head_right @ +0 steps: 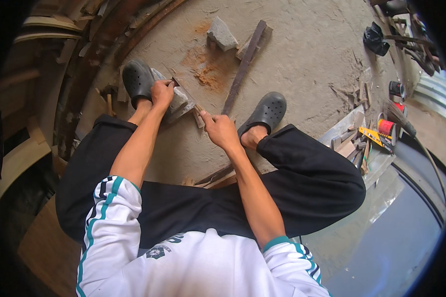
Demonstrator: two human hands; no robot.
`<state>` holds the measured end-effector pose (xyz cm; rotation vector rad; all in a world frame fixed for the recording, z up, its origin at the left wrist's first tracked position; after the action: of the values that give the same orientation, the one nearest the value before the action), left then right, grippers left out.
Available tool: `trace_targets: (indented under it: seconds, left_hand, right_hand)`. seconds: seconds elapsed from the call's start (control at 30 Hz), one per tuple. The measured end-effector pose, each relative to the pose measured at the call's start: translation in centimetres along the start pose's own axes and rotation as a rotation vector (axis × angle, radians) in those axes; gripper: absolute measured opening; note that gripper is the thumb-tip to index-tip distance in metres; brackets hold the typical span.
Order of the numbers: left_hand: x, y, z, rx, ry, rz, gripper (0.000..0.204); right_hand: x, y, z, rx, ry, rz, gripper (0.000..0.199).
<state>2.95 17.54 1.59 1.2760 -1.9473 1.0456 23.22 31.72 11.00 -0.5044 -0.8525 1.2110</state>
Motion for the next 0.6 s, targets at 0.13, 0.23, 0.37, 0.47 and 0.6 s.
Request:
trace_targets:
  seconds: [0.13,0.23,0.37,0.47,0.6]
  left_hand:
    - [0.0,0.4,-0.4,-0.050,0.010,-0.035,0.021]
    - [0.3,0.0,-0.7,-0.054,0.019,0.001,0.022]
    - [0.6,-0.2,-1.0,-0.041,-0.011,-0.014,0.022]
    - [0.4,0.2,-1.4,-0.085,-0.016,-0.023,0.023]
    - [0.2,0.0,-1.2,-0.036,-0.022,-0.033,0.024]
  right_hand:
    - [-0.7,-1.7,-0.8,-0.006,-0.023,-0.071,0.065]
    - [1.1,-5.2,0.0,-0.073,-0.053,-0.069,0.064]
    - [3.1,-7.3,-0.6,-0.095,-0.033,-0.032,0.062]
    - [0.8,-3.0,-1.8,0.004,-0.070,-0.071,0.060]
    - [-0.5,0.2,-1.2,-0.061,-0.014,-0.056,0.063]
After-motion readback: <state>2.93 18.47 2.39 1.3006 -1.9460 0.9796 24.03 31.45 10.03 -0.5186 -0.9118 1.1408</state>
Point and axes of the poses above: each hand's wrist, its own y-axis towards the middle knuckle, its own x-axis out of the back of the hand, z = x × y, the point moved 4 cm from there along y, towards the middle knuckle, and after that the axes turned 1 degree about -z, right-handed, at the moved point
